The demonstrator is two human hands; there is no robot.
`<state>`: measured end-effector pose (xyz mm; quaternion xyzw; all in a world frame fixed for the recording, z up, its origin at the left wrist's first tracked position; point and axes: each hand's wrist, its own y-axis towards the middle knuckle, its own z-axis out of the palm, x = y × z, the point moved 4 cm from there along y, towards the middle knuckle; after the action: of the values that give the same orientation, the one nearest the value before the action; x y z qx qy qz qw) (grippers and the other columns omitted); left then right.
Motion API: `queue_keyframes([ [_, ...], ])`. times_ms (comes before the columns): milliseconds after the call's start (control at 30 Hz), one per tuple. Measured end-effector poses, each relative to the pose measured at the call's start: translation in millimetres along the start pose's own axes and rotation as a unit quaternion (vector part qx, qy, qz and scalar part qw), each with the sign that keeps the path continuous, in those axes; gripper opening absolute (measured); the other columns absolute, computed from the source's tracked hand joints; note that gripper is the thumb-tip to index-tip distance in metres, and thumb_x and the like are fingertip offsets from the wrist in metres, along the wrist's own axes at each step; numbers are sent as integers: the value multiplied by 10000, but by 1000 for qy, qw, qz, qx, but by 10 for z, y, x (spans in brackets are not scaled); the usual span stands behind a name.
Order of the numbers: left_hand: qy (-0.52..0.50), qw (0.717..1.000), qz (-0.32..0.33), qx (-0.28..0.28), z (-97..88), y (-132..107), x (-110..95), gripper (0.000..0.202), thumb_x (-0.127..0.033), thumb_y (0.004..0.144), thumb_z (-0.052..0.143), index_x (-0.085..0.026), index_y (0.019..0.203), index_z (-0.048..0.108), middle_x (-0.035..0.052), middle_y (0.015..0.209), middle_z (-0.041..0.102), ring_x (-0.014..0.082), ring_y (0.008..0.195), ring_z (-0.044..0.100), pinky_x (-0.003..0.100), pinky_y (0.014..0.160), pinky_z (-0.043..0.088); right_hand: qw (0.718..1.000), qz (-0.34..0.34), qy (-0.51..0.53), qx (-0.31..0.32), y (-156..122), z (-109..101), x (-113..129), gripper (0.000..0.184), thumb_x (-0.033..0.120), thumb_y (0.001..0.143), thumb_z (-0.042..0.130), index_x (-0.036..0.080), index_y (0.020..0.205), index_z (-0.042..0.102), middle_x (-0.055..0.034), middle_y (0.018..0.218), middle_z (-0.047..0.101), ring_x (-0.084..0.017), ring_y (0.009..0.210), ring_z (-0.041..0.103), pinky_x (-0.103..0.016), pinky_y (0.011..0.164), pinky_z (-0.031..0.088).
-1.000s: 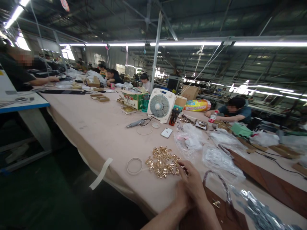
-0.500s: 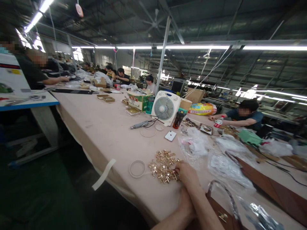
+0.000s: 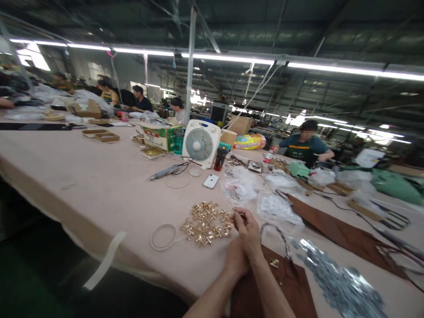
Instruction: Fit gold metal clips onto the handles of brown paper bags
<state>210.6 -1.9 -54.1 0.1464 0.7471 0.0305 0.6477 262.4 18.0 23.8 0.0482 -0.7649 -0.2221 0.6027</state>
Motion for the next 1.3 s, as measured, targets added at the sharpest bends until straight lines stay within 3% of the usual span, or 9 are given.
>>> queue_keyframes([
  [133,-8,999,14,44,-50,50,-146,355,-440,994,472,-209,1037,739,105,925,795,267,870,741,334,781,538,985,45,128,-107,-316,-437,-12,364,542,900,710,206,1032,663,-23,791,706,-171,666,662,-289,640,560],
  [267,-15,999,3,36,-91,59,-189,381,-459,1019,445,-195,1097,708,73,924,790,254,910,734,343,847,519,985,50,65,-153,-725,-852,-109,320,492,909,725,188,994,673,-31,761,697,-168,662,638,-281,637,543],
  [367,-9,1000,-2,28,-100,63,-164,391,-450,1019,439,-185,1145,697,79,986,784,251,954,716,353,889,503,985,73,14,-155,-1014,-991,-195,297,471,925,714,196,1020,654,-20,746,679,-170,661,632,-265,616,526],
  [467,-13,1000,2,26,-111,67,-162,382,-449,1009,460,-187,1163,692,65,1005,775,234,943,701,344,887,502,986,77,-49,-141,-1194,-967,-221,289,446,961,663,212,1130,655,-45,870,702,-182,696,654,-288,640,546],
  [633,-63,998,11,21,-127,56,-193,326,-424,980,527,-184,1112,705,65,1019,767,228,974,696,337,901,516,971,-11,-218,-93,-1267,-801,-161,285,330,1028,516,247,1218,711,-95,1109,699,-243,1008,678,-371,902,555],
  [767,-68,997,20,22,-108,53,-152,309,-398,989,527,-186,1126,706,78,1068,758,237,1030,686,359,951,509,961,-2,-261,-88,-1292,-761,-180,308,339,994,585,237,1266,687,-75,998,670,-195,758,651,-333,743,570],
  [900,-63,997,35,25,-83,65,-113,318,-398,1002,507,-188,1134,706,85,1112,750,243,1087,672,381,1016,487,969,13,-210,-129,-1301,-806,-166,293,389,996,603,244,1216,730,-88,1048,703,-207,821,689,-333,783,596],
  [1100,-47,998,38,13,-88,61,-126,348,-434,1003,509,-180,1140,704,93,1117,751,248,1090,675,389,1018,502,970,120,30,-207,-1257,-784,-273,448,516,909,726,194,1221,724,-106,1068,771,-252,882,761,-381,835,643],
  [1300,-58,998,22,18,-88,49,-95,336,-432,998,524,-181,1135,699,81,1068,756,230,1011,694,351,940,533,965,133,48,-222,-1235,-743,-327,406,526,880,757,171,1075,767,-91,949,767,-232,795,750,-338,758,622],
])
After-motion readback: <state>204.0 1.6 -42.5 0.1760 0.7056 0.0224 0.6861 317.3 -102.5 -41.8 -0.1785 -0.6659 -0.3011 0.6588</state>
